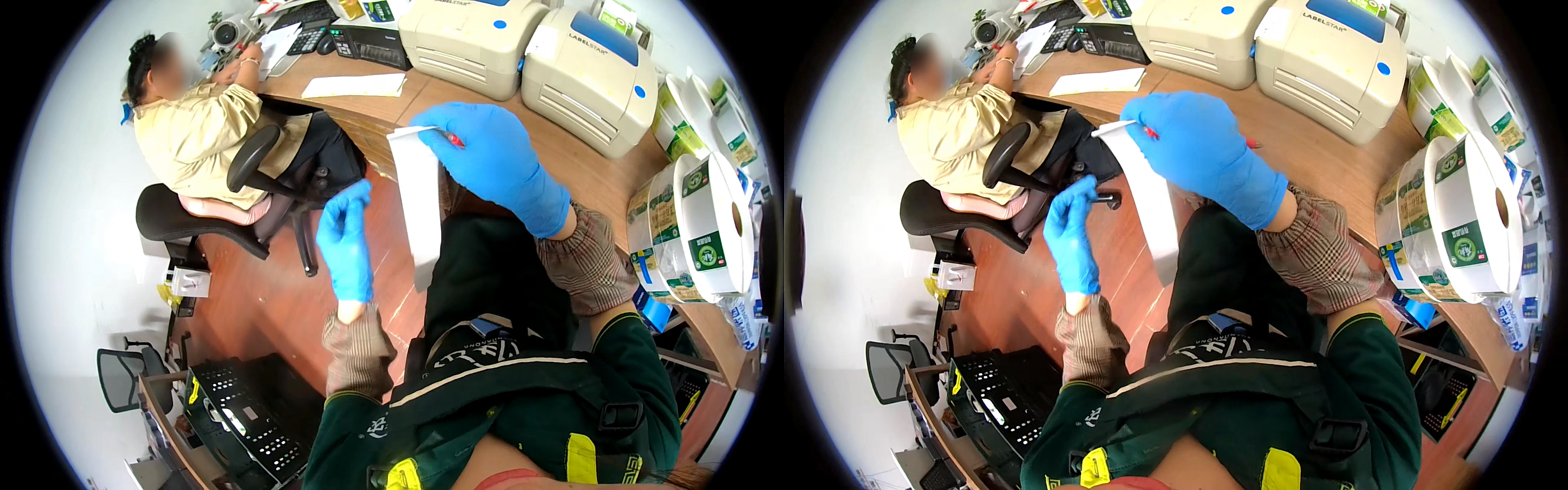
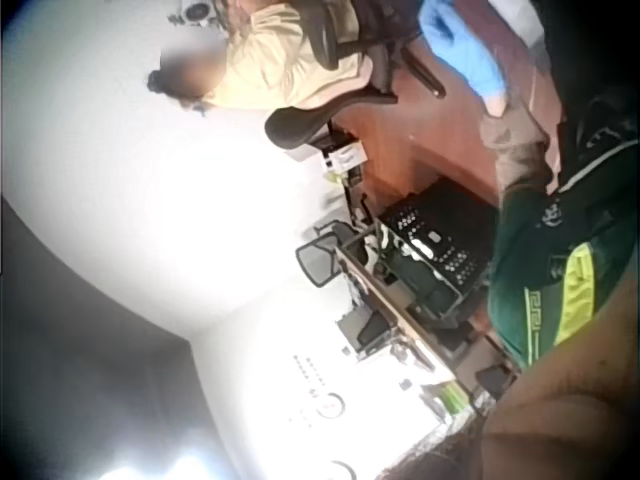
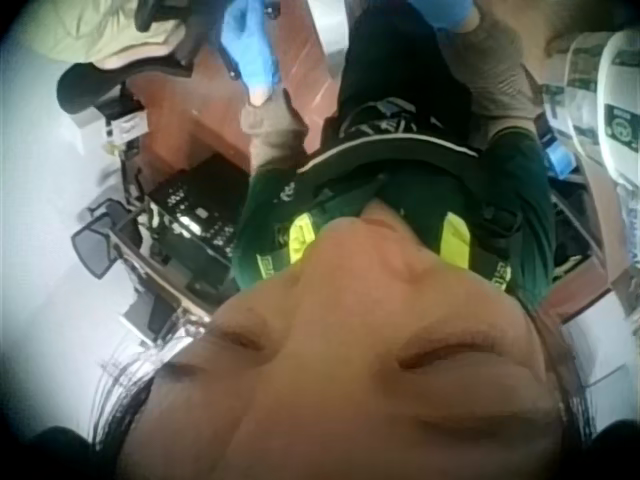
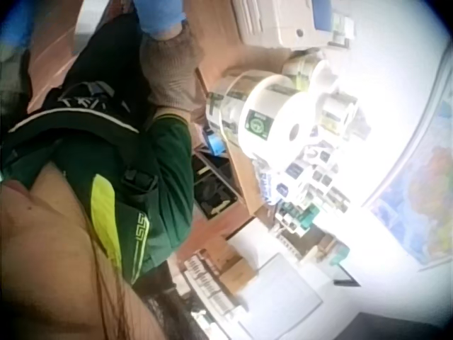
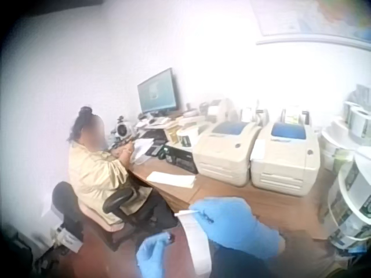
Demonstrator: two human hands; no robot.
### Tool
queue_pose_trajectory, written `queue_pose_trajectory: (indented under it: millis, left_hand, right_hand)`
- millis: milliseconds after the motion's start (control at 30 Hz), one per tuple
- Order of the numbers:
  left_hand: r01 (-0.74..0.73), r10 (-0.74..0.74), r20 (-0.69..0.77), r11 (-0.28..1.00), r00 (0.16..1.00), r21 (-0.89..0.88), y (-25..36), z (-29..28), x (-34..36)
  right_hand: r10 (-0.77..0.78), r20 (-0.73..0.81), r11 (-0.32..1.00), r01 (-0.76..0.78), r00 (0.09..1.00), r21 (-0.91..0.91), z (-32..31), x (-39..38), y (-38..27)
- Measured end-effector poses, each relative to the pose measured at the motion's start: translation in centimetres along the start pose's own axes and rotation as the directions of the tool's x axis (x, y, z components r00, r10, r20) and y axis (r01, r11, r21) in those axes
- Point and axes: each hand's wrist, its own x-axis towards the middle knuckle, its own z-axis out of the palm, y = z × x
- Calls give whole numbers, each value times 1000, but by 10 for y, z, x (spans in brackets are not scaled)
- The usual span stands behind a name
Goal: The person holds a long white paper strip and writes on it with a red pen. They repeatedly tear off sections of the strip, write on them, and place them on the desk. The person also handles a roll of paper towels and a roll of printed labels.
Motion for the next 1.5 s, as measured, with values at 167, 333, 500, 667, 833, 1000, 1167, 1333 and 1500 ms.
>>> queue_pose_trajectory:
  millis: [167, 333, 500, 667, 833, 1000, 1167, 1333, 1500]
  left_hand:
    - [700, -287, 641, 206, 711, -684, 10, 8, -13]
    - [474, -299, 373, 449, 878, -757, -27, -19, 9]
    - [322, -188, 263, 468, 946, -823, -16, -32, 18]
    - [294, -100, 339, 754, 935, -587, 12, -15, 1]
    - [467, -254, 609, 857, 751, -219, 27, -2, -18]
    - [674, -240, 669, 523, 704, -522, 4, 7, -20]
    - [718, -246, 693, 426, 677, -550, 31, 25, -5]
    - [575, -238, 685, 755, 688, -316, 22, 22, -3]
    - [618, -164, 788, 720, 593, -315, 14, 27, -2]
  right_hand:
    - [-520, 353, 830, 558, 778, -9, 8, -35, -22]
    - [-526, 600, 850, 403, 602, 340, -3, -82, -35]
    - [-326, 729, 939, 118, 602, 322, 8, -126, 4]
    - [-124, 758, 910, -232, 640, 345, -4, -86, -9]
    - [81, 444, 663, -381, 892, 645, 19, -50, 16]
    - [120, 493, 466, -487, 862, 739, 2, -29, -15]
    - [-294, 313, 931, 196, 903, 309, 10, -66, -2]
    - [-79, 228, 858, -50, 970, 511, -3, -55, 0]
    - [-175, 273, 931, 69, 946, 358, -10, -50, 8]
